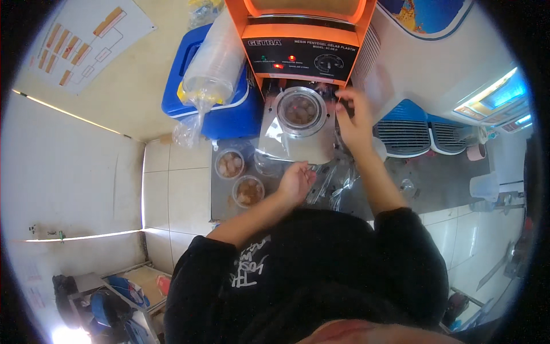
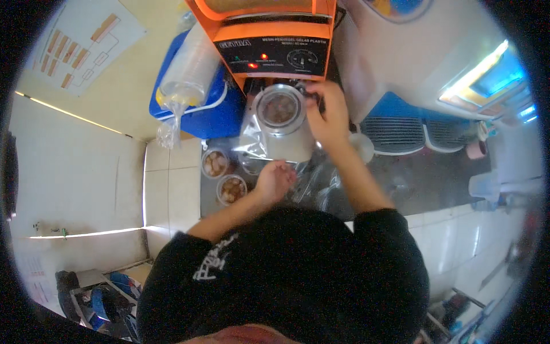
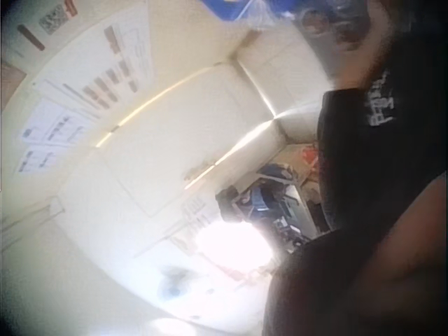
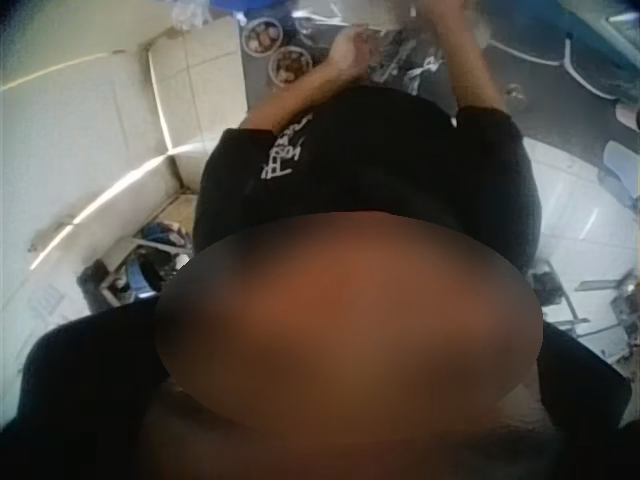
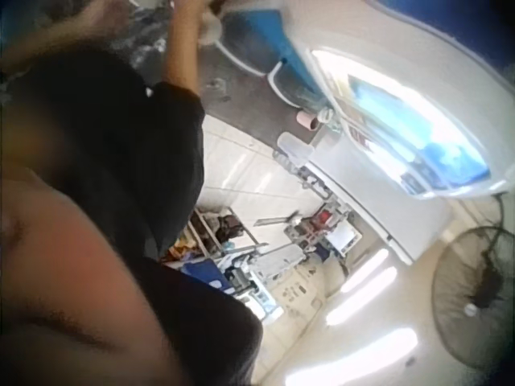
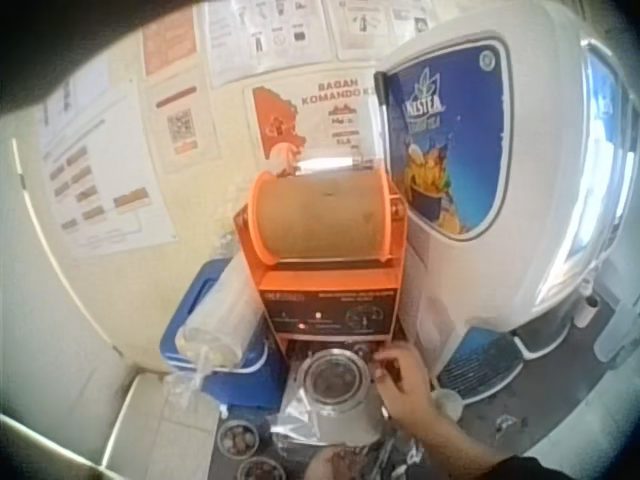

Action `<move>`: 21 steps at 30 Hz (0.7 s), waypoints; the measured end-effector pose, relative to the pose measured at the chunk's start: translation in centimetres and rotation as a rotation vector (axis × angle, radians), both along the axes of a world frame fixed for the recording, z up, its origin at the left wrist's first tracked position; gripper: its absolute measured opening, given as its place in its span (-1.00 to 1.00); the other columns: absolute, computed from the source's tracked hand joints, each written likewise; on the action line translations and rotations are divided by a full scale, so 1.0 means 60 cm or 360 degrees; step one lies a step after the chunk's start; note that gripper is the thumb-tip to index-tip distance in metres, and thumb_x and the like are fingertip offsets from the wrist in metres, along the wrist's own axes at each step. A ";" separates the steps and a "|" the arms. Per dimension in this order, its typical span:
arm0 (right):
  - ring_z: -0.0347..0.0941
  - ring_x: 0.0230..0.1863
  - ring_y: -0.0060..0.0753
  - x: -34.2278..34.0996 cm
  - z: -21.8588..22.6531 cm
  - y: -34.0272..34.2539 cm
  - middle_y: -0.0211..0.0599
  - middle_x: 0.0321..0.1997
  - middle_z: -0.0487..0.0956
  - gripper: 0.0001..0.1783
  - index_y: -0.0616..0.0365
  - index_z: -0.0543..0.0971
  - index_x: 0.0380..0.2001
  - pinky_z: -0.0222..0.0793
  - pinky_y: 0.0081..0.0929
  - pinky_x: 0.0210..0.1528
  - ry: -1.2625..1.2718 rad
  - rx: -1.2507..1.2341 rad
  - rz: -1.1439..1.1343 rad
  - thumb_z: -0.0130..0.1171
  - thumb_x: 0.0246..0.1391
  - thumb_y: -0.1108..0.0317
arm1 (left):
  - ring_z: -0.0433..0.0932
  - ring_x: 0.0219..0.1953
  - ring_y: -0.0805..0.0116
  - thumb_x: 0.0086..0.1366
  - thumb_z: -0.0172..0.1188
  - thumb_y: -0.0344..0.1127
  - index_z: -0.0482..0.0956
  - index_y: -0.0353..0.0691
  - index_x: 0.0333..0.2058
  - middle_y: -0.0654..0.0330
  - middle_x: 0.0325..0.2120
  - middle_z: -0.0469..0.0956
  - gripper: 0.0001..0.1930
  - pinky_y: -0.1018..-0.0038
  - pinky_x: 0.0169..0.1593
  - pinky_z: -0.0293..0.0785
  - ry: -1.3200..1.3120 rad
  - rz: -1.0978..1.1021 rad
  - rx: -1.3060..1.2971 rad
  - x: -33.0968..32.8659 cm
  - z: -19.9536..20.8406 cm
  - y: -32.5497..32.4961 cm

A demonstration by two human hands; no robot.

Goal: The person prepares drinks by adding ice to three plastic cups containing a dark liquid using a scoop, then carries the cups to a sealing machine and seals each cup individually.

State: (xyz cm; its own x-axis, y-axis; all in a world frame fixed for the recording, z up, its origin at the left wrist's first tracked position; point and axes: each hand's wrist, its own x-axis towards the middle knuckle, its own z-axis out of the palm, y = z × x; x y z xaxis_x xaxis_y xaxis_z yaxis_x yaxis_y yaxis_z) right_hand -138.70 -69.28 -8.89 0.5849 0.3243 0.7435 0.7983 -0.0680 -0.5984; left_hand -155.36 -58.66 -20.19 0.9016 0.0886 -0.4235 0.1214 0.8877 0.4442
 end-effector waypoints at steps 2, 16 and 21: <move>0.36 -0.17 -0.39 -0.014 -0.085 -0.011 -0.35 -0.24 0.45 -0.78 0.12 0.47 -0.24 0.26 -0.45 -0.07 0.0694 0.0343 -0.0053 0.11 -0.04 0.46 | 0.45 -0.30 0.30 0.16 0.04 -0.21 0.47 -0.11 -0.41 0.29 -0.45 0.50 -0.86 0.35 -0.11 0.29 0.0021 -0.0016 0.0067 0.000 0.007 0.005; 0.41 -0.01 -0.29 -0.008 -0.284 0.076 -0.23 -0.02 0.48 -0.63 0.20 0.40 -0.03 0.33 -0.29 0.06 0.2785 0.1431 0.1558 -0.11 0.16 0.24 | 0.48 -0.20 -0.06 0.03 0.10 -0.43 0.44 -0.06 -0.11 -0.04 -0.15 0.44 -0.62 0.18 -0.14 0.43 0.0681 -0.0609 0.3538 0.065 0.216 0.129; 0.41 -0.01 -0.29 0.022 -0.289 0.114 -0.23 -0.02 0.48 -0.63 0.20 0.40 -0.03 0.33 -0.28 0.06 0.2710 0.1290 0.1682 -0.11 0.16 0.24 | 0.43 -0.07 0.02 0.05 -0.02 -0.51 0.48 -0.04 -0.13 0.02 -0.09 0.40 -0.62 0.24 -0.12 0.43 0.0373 -0.0247 0.4042 0.051 0.284 0.175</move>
State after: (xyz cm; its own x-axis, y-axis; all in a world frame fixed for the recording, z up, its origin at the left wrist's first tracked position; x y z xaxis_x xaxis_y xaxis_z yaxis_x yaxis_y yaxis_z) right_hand -137.38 -62.47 -26.24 0.5183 0.8533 -0.0578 -0.8357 0.4910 -0.2460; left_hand -152.33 -48.15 -3.15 0.9248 0.2849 0.2521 0.2701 -0.9584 0.0924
